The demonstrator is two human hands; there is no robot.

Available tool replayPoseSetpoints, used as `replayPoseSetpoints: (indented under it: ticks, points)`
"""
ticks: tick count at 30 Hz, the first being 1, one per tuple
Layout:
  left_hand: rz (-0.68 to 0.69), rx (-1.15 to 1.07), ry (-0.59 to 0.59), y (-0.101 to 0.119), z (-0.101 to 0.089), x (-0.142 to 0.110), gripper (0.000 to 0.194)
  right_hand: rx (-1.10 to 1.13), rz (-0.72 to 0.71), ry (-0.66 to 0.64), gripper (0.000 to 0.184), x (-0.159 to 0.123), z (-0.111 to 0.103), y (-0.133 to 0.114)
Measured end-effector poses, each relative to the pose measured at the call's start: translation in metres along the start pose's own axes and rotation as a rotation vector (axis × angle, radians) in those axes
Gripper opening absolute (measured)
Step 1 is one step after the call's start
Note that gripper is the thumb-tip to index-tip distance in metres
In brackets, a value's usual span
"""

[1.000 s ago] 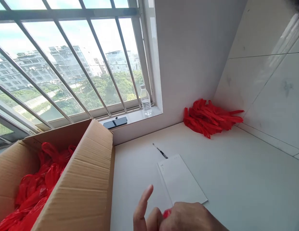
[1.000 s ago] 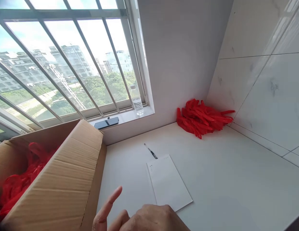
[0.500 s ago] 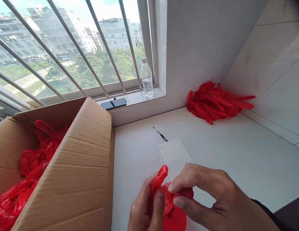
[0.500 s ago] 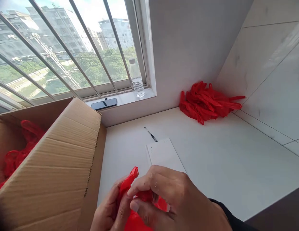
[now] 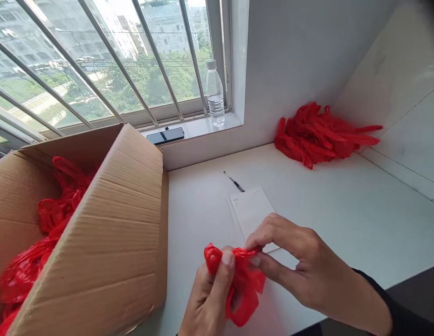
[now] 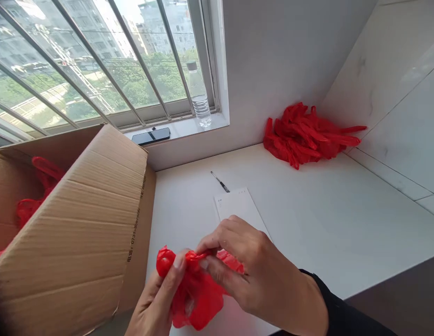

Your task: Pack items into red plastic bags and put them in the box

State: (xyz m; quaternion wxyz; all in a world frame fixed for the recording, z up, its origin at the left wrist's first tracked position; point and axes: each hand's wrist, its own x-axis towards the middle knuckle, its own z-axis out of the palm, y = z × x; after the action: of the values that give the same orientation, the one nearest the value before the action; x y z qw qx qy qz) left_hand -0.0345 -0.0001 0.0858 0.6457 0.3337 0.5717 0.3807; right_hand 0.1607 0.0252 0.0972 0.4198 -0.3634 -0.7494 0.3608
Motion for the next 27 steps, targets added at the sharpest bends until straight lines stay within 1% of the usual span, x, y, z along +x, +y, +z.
replayPoseSetpoints:
  ticks: [2,4,5,7,9,11,12,13,15,16,18,19,20,22,25,27]
  points:
    - [0.014,-0.078,-0.084,0.003,-0.004,0.006,0.038,0.024,0.030,-0.006,0.019,-0.004,0.001,0.000]
    - [0.076,-0.104,-0.177,0.004,-0.009,0.012,0.031,0.070,0.064,-0.054,0.021,-0.008,0.004,-0.001]
    - [0.109,-0.078,-0.220,0.004,-0.013,0.013,0.028,0.115,0.089,-0.070,0.019,-0.009,0.007,0.000]
    - [0.163,0.021,-0.322,0.006,-0.018,0.013,0.024,0.217,0.125,-0.064,0.014,-0.010,0.015,0.005]
    - [0.181,0.106,-0.405,0.008,-0.023,0.009,0.018,0.304,0.163,-0.071,0.020,-0.009,0.025,0.015]
    - [0.232,0.204,-0.420,0.008,-0.027,0.005,0.009,0.378,0.215,-0.129,0.025,-0.008,0.033,0.024]
    - [0.291,0.277,-0.391,0.006,-0.028,0.004,0.013,0.410,0.251,-0.156,0.026,-0.008,0.036,0.028]
    - [0.377,0.368,-0.341,0.003,-0.030,0.003,0.025,0.438,0.293,-0.170,0.029,-0.009,0.039,0.031]
    - [0.633,0.561,-0.213,-0.007,-0.033,0.005,0.050,0.468,0.371,-0.167,0.035,-0.010,0.041,0.034]
    - [0.767,0.631,-0.153,-0.014,-0.035,0.007,0.056,0.469,0.406,-0.168,0.034,-0.011,0.042,0.035]
    - [0.996,0.711,-0.075,-0.026,-0.037,0.013,0.056,0.477,0.448,-0.224,0.028,-0.013,0.042,0.037]
    - [1.079,0.731,-0.060,-0.032,-0.037,0.016,0.052,0.479,0.449,-0.260,0.028,-0.014,0.042,0.037]
    - [1.128,0.750,-0.051,-0.036,-0.037,0.018,0.050,0.482,0.440,-0.288,0.028,-0.014,0.043,0.038]
    - [1.142,0.804,-0.018,-0.043,-0.037,0.020,0.052,0.469,0.415,-0.293,0.024,-0.014,0.043,0.038]
    - [1.091,0.905,0.062,-0.048,-0.037,0.018,0.055,0.356,0.412,-0.209,0.021,-0.015,0.042,0.035]
    - [1.056,0.951,0.068,-0.055,-0.042,0.015,0.057,0.239,0.387,-0.150,0.019,-0.018,0.039,0.036]
